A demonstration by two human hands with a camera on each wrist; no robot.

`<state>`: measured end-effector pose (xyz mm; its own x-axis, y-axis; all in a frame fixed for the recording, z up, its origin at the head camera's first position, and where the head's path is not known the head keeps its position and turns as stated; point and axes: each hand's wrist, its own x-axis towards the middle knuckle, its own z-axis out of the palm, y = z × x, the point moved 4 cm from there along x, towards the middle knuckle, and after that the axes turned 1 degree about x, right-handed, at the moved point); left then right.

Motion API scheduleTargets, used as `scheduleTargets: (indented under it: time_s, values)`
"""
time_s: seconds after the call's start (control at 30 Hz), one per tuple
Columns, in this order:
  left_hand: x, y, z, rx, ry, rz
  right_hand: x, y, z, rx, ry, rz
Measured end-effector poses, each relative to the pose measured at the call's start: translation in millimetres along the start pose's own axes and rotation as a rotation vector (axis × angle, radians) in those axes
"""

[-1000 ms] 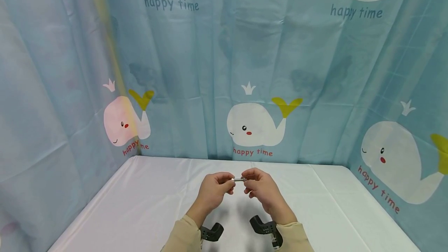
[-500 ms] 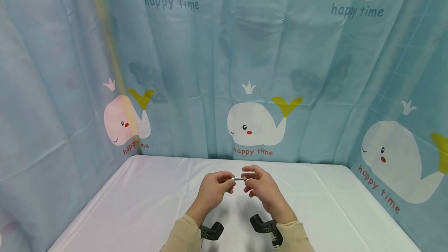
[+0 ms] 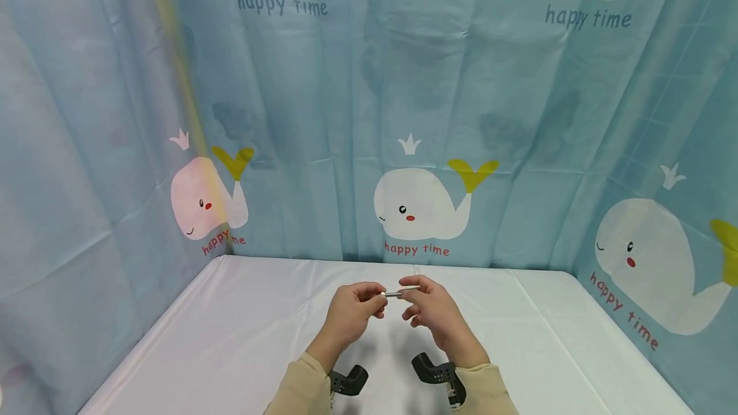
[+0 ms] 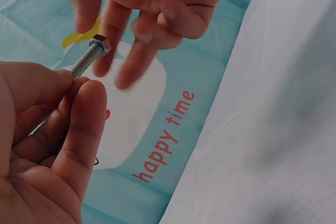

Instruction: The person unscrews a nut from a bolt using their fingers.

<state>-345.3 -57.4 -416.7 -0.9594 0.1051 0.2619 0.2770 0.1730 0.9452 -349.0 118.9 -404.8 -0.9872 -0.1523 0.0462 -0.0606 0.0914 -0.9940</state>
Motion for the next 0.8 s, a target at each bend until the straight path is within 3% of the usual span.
scheduleTargets:
  time_s: [0.57,0.8]
  values:
    - [1.8,-4.0,0.4,0.016,-0.003,-0.012,1.5,4.1,-1.0,-0.02,-0.012,0.032]
    - [1.5,-3.1,0.6,0.002,-0.006,-0.014,1.3,3.7,-1.6,0.033,-0.033,0.022]
